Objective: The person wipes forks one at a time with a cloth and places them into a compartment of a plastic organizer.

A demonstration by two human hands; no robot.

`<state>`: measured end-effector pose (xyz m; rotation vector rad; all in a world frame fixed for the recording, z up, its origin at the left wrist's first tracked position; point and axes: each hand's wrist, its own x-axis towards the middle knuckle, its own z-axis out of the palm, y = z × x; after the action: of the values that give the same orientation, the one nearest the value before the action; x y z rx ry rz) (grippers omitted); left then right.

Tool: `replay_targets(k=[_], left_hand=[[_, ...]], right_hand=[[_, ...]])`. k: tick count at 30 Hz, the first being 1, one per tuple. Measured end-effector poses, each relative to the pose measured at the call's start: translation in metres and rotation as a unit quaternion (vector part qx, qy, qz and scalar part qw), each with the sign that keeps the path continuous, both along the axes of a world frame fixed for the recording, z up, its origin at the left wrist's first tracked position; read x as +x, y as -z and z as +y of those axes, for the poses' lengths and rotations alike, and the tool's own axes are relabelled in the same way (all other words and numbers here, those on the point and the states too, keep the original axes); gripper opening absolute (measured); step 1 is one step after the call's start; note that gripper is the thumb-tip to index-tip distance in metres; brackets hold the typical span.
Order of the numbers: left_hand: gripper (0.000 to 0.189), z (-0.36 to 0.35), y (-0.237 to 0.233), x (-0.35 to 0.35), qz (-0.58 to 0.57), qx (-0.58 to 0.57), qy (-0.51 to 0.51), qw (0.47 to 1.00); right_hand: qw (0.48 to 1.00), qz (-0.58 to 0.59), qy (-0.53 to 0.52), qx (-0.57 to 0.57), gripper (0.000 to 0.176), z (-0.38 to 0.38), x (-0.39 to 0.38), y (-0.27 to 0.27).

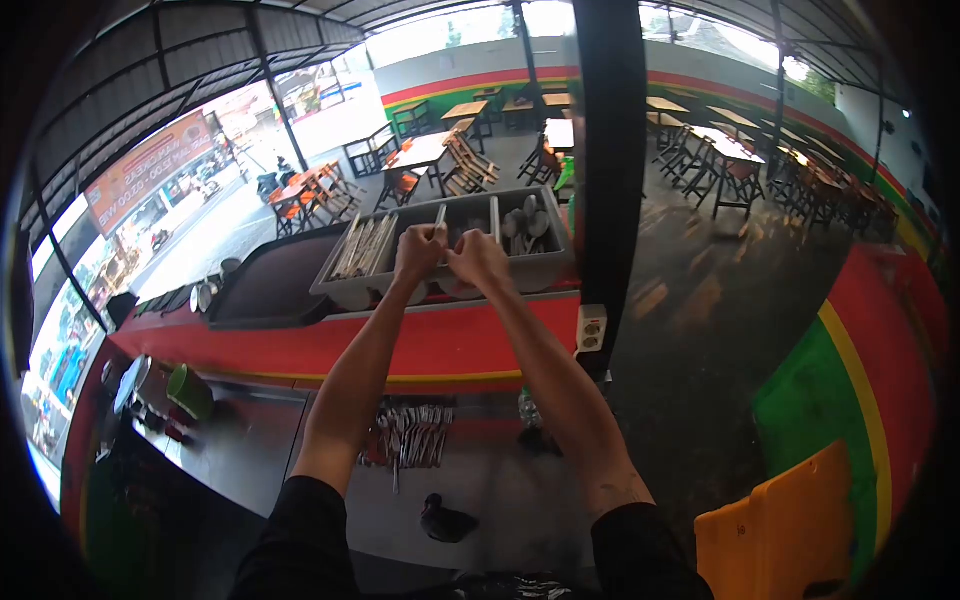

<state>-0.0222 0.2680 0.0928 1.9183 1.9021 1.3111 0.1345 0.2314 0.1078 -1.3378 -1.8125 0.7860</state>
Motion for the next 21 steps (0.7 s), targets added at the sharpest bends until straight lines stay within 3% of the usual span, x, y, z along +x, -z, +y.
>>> replay_targets(k=[2,3,5,6,7,9,10,12,13,14,15,16,18,21], left_hand=[[0.042,-0.011,0.003,0.007,-0.01,0.093,-0.008,0.996],[0.044,-0.018,0.005,0.011,-0.014,0.139,-0.013,0.99],[0.045,-0.046,0.02,0.016,-0.21,0.16,0.079,0.961],[0.047,-0.062,0.03,0.021,-0.304,0.173,0.128,0.928],[0.047,-0.084,0.046,0.027,-0.325,0.17,0.129,0.921],[0.047,-0.131,0.112,0.032,-0.349,0.108,0.113,0.924],[0.046,-0.145,0.167,0.032,-0.329,0.089,0.069,0.938],[0.043,-0.201,0.25,0.022,-0.154,-0.008,-0.033,0.987],[0.037,-0.228,0.292,0.013,-0.082,-0.176,-0.072,0.978],[0.035,-0.26,0.366,0.006,-0.171,-0.086,-0.062,0.979],[0.035,-0.301,0.391,-0.002,-0.094,-0.172,-0.066,0.978],[0.04,-0.333,0.437,-0.014,0.044,-0.205,0.001,0.978],[0.047,-0.398,0.46,-0.009,-0.028,-0.272,0.018,0.962],[0.054,-0.439,0.434,0.002,0.136,-0.196,0.074,0.968]], right_hand=[[0.997,0.017,0.01,0.078,0.026,0.003,-0.005,0.02],[0.979,0.041,0.026,0.198,0.025,0.0,-0.008,0.035],[0.896,0.096,0.058,0.429,0.026,-0.025,-0.015,0.076],[0.915,0.117,0.029,0.386,0.029,-0.05,-0.02,0.094],[0.93,0.138,0.003,0.341,0.034,-0.08,-0.024,0.115],[0.965,0.06,-0.032,0.255,0.044,-0.122,-0.033,0.183],[0.976,0.033,-0.059,0.209,0.05,-0.143,-0.039,0.221],[0.982,-0.036,-0.134,0.132,0.06,-0.182,-0.058,0.352],[0.977,-0.067,-0.17,0.111,0.066,-0.21,-0.065,0.42],[0.955,-0.157,-0.251,0.018,0.067,-0.254,-0.056,0.391],[0.954,-0.11,-0.258,0.109,0.074,-0.293,-0.054,0.428],[0.932,-0.118,-0.335,0.075,0.083,-0.322,-0.055,0.479],[0.905,-0.201,-0.368,-0.07,0.085,-0.384,-0.049,0.498],[0.867,-0.368,-0.284,0.179,0.087,-0.421,-0.048,0.514]])
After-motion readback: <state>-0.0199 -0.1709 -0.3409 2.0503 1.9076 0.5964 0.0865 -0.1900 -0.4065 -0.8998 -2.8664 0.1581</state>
